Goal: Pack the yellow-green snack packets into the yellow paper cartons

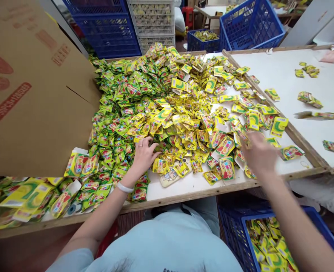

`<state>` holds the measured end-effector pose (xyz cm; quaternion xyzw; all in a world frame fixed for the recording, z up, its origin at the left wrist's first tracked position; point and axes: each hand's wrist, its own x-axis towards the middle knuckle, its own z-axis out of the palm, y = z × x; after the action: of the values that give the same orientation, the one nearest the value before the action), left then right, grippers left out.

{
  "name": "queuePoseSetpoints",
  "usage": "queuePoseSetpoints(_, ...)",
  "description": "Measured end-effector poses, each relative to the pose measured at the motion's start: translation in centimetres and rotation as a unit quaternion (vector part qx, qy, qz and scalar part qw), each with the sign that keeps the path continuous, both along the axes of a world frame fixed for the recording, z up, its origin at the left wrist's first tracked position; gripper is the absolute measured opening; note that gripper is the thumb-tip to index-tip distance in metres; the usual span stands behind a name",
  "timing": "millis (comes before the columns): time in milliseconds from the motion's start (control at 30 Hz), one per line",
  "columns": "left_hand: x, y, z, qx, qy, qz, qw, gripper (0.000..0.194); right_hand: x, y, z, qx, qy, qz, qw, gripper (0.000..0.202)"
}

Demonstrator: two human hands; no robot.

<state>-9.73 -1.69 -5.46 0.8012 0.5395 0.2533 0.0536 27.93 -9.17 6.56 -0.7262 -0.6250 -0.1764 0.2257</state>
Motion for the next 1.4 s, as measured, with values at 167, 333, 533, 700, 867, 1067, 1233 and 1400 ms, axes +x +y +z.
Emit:
queuePoseSetpoints(167,-0.5,-1.6,-1.0,0.014,-0.183,0.01,0.983,0.007,-15.9,1.8,-11.7,-0.13,0.11,0.198,0.965,0.044)
queuePoseSetpoints(333,-1.1,-3.9,-0.2,-0.167,-0.497,0.059,0.849,0.036,-18.2,2.4,-14.5,-0.112,0.166,0.198,0.96,0.033)
queuePoseSetpoints(533,0.5,-3.9,1.1,-0.303,-0.543,-0.016,0.783,0.04,-12.8,1.6,-6.0,-0.086,0.155,0.358,0.917,0.021)
queuePoseSetpoints(700,3.3,-4.3,2.0,-0.339,-0.554,-0.076,0.757,0.039,-13.3,0.8,-1.6,-0.159,0.138,0.441,0.872,0.019)
queuePoseSetpoints(867,5.2,-5.9,2.2,-0.337,-0.61,-0.051,0.715,0.047,-14.6,0.9,-5.0,-0.122,0.161,0.373,0.906,0.021)
queuePoseSetpoints(1067,7.7,-7.2,1.3,-0.259,-0.611,0.014,0.748,0.046,-15.1,-1.1,-8.3,-0.053,0.404,0.281,0.869,0.031)
queuePoseSetpoints(1233,11.5,-9.2,0.3,-0.223,-0.594,-0.032,0.772,0.035,-16.7,-3.5,-10.3,-0.045,0.653,0.173,0.736,0.055)
queuePoseSetpoints(1400,14.7,-8.0,0.4,-0.2,-0.517,-0.155,0.818,0.03,-11.9,-7.3,-10.8,0.039,0.664,0.035,0.746,0.039)
